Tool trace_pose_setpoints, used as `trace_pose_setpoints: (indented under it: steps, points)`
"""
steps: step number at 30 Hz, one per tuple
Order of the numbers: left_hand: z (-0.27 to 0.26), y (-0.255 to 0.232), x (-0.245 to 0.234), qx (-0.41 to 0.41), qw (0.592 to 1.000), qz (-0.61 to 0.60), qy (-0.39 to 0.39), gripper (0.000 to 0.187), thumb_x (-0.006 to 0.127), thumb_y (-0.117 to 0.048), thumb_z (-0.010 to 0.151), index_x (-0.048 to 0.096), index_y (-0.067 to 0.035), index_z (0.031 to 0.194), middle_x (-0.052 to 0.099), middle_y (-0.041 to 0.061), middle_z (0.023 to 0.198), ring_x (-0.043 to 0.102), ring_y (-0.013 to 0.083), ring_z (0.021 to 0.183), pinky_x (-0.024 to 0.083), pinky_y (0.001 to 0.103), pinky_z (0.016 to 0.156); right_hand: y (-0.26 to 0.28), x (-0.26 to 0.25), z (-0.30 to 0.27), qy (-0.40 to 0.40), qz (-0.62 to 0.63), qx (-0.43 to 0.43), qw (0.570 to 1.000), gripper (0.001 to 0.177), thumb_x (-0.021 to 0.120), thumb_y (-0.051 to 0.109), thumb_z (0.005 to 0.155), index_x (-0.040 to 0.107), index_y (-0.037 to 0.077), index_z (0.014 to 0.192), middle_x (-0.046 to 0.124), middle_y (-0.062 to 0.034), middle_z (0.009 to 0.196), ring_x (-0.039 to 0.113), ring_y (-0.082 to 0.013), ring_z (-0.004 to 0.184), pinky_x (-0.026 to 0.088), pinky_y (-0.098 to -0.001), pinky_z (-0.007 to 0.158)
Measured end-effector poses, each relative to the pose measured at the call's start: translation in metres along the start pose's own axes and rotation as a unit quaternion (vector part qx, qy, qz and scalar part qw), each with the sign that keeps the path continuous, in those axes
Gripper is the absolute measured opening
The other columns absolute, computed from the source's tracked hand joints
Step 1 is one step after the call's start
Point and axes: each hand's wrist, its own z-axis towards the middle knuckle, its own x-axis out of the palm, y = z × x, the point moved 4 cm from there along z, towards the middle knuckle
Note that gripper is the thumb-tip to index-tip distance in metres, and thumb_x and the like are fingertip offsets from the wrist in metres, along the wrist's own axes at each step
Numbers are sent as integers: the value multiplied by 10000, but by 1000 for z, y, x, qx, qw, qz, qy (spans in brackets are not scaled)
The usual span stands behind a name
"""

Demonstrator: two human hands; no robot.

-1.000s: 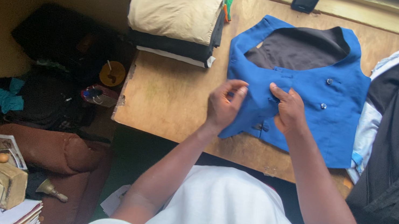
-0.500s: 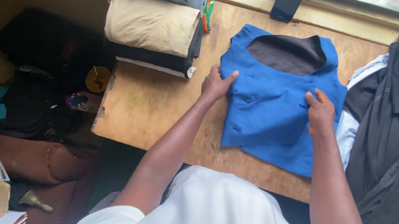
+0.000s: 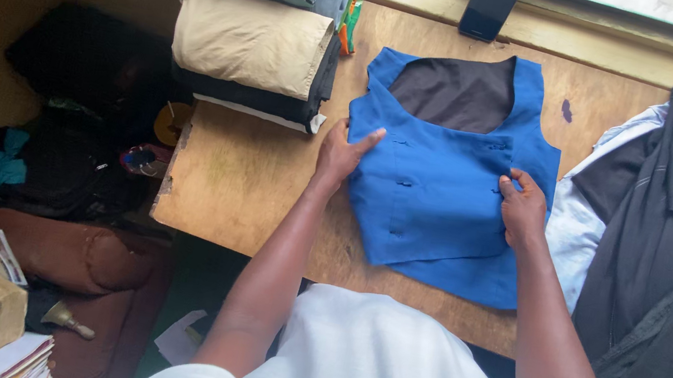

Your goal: The person buttons a blue vest, smooths it out on a wooden surface, folds it in half, and then rolls it into a compact bundle.

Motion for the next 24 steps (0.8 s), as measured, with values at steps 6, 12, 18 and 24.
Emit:
trace_pose_setpoints:
  steps: [6, 12, 18, 24]
  points:
    - [-15, 31, -16, 35, 942, 303, -137, 960, 753, -591, 793, 411, -7, 1475, 645, 257, 1316, 652, 381, 1190, 486, 479, 987, 13, 10, -25, 23, -129, -12, 991, 417, 772, 212, 952, 628, -8, 1275, 629, -13, 786, 533, -88, 722, 441, -254, 655]
    - [-58, 58, -21, -33, 966, 246, -75, 1121, 880, -420, 665, 270, -41, 1525, 647, 203, 1183, 653, 370, 1099, 506, 467, 961, 0, 7, -34, 52, -32, -25, 998, 339, 750, 144, 927, 692, -11, 1222, 609, 35, 799, 501, -34, 703, 395, -202, 618]
    - [-102, -4, 11, 272, 834, 432, -209, 706, 852, -240, 732, 547, -71, 1346, 630, 226, 1180, 540, 400, 1147, 399, 466, 1001, 19, 41, -70, 22, 13, -79, 997, 317, 724, 159, 977, 701, 36, 1268, 619, 16, 817, 515, -93, 667, 423, -277, 581]
    - [-78, 6, 86, 53, 983, 177, -21, 489, 745, -485, 872, 715, 0, 931, 736, 205, 921, 719, 352, 857, 552, 462, 769, 72, 74, -134, 92, -170, -367, 910, 305, 695, 97, 949, 715, 68, 1252, 723, -123, 1055, 699, -243, 891, 548, -349, 776]
